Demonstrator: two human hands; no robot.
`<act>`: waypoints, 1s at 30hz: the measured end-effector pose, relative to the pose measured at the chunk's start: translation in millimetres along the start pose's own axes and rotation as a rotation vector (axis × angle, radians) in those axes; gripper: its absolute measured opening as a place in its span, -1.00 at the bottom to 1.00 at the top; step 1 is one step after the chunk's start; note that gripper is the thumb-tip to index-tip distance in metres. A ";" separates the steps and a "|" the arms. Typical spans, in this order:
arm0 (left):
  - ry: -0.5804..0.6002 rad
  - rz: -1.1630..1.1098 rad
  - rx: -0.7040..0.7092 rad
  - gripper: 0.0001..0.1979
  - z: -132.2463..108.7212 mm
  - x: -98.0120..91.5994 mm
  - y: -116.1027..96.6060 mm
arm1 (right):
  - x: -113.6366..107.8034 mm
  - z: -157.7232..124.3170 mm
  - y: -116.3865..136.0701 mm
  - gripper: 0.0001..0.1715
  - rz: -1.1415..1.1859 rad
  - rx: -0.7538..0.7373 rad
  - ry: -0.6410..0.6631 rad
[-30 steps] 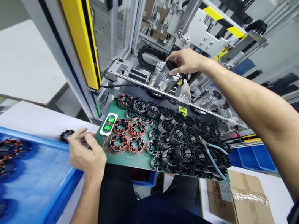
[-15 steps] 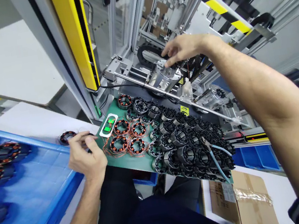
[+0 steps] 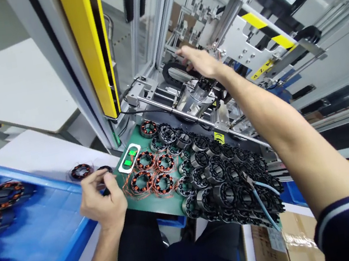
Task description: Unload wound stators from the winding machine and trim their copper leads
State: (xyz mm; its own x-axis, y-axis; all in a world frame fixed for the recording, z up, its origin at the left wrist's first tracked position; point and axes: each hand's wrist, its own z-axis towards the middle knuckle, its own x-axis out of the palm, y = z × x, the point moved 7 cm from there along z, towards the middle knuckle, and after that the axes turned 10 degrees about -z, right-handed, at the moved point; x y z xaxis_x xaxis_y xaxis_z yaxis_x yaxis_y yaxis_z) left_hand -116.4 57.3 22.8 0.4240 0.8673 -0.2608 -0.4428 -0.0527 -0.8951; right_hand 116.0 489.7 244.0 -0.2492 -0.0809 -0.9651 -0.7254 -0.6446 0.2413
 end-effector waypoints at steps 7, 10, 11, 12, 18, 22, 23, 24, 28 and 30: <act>0.005 0.014 -0.003 -0.68 1.1 -0.1 -1.3 | 38.4 -9.9 8.4 0.31 -0.040 -0.011 0.076; 0.017 0.013 -0.009 -0.69 0.8 0.1 -1.3 | 36.3 -7.4 6.3 0.34 -0.017 -0.048 0.063; 0.019 0.009 -0.008 -0.69 0.5 0.0 -1.2 | 31.9 -6.0 3.9 0.35 -0.005 -0.046 0.036; 0.017 0.005 -0.005 -0.68 0.3 -0.3 -1.1 | 28.8 -4.9 1.3 0.37 0.002 -0.035 0.013; 0.027 0.026 -0.039 -0.65 3.0 -2.0 0.2 | 45.9 -11.4 13.5 0.37 0.001 -0.014 0.029; 0.047 0.050 -0.027 -0.62 8.8 -1.3 -5.3 | 5.8 -39.6 21.9 0.28 0.037 -0.073 -0.111; 0.051 0.053 -0.025 -0.61 9.8 -0.9 -6.3 | -12.5 -54.4 15.4 0.25 0.048 -0.064 -0.158; 0.054 0.054 -0.025 -0.62 10.3 -0.6 -6.9 | -31.8 -72.4 4.4 0.22 0.059 -0.040 -0.205; 0.066 0.064 -0.037 -0.70 10.8 -0.2 -5.7 | -88.5 -158.7 -69.9 0.14 0.075 0.137 -0.300; 0.067 0.077 -0.042 -0.71 11.4 -0.3 -4.7 | -90.1 -194.4 -111.7 0.06 0.065 0.239 -0.261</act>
State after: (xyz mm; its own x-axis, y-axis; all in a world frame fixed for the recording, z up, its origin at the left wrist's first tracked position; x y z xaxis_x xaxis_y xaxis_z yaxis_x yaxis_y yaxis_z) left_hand -123.4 62.9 31.2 0.4427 0.8247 -0.3520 -0.4429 -0.1402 -0.8855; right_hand 344.2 421.2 284.2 -0.4327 0.1011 -0.8958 -0.8246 -0.4460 0.3480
